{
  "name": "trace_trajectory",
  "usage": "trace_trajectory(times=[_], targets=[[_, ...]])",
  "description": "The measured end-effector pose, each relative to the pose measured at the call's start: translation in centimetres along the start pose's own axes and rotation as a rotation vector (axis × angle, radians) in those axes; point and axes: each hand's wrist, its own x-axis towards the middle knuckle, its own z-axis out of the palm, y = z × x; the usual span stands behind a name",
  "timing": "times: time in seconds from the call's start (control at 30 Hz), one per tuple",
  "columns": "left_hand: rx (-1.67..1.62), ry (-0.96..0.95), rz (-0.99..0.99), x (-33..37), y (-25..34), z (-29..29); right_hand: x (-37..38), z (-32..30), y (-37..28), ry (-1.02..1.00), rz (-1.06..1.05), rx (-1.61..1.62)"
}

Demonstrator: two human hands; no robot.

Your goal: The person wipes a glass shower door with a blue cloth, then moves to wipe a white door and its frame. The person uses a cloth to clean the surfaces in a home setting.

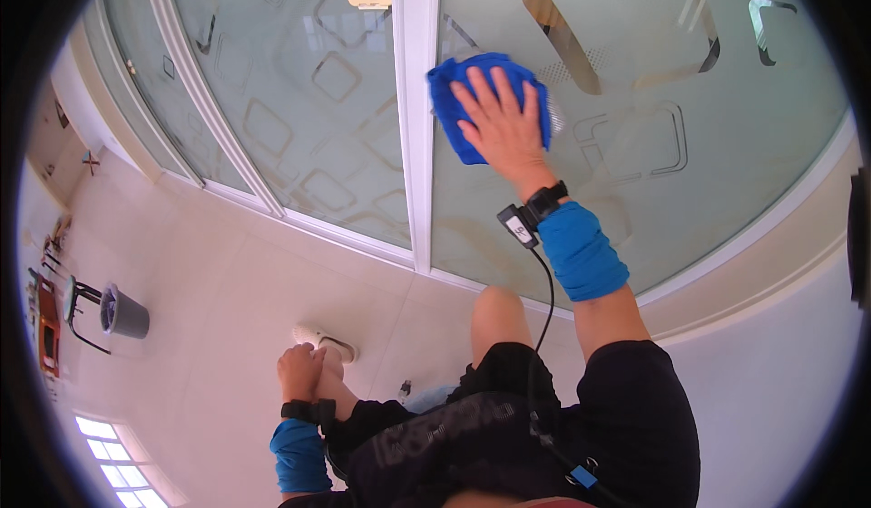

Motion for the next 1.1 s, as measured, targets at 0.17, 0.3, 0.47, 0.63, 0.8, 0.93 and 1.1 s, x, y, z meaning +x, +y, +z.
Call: trace_trajectory(times=[0.17,0.3,0.47,0.63,0.8,0.93,1.1], targets=[[-0.04,-0.003,-0.022,0.4,0.9,-0.6,0.3,1.1,-1.3,0.037,-0.017,0.053],[-0.04,-0.012,-0.011,2.1,2.3,-0.1,-0.9,1.0,1.8,0.012,0.005,0.033],[0.005,-0.009,0.009,3.5,3.4,0.6,-5.1,-1.1,8.0,0.041,0.129,0.009],[0.076,-0.029,0.022,3.1,4.3,0.9,-12.1,-4.1,15.6,0.012,0.285,-0.057],[0.117,-0.032,0.034,1.9,5.1,1.0,-19.9,-6.5,22.4,0.036,0.401,-0.152],[0.112,0.006,0.038,2.4,5.8,1.1,-25.2,-7.7,25.6,-0.001,0.486,-0.223],[0.067,0.036,0.049,3.5,5.7,1.1,-30.3,-7.4,25.4,-0.007,0.522,-0.232]])
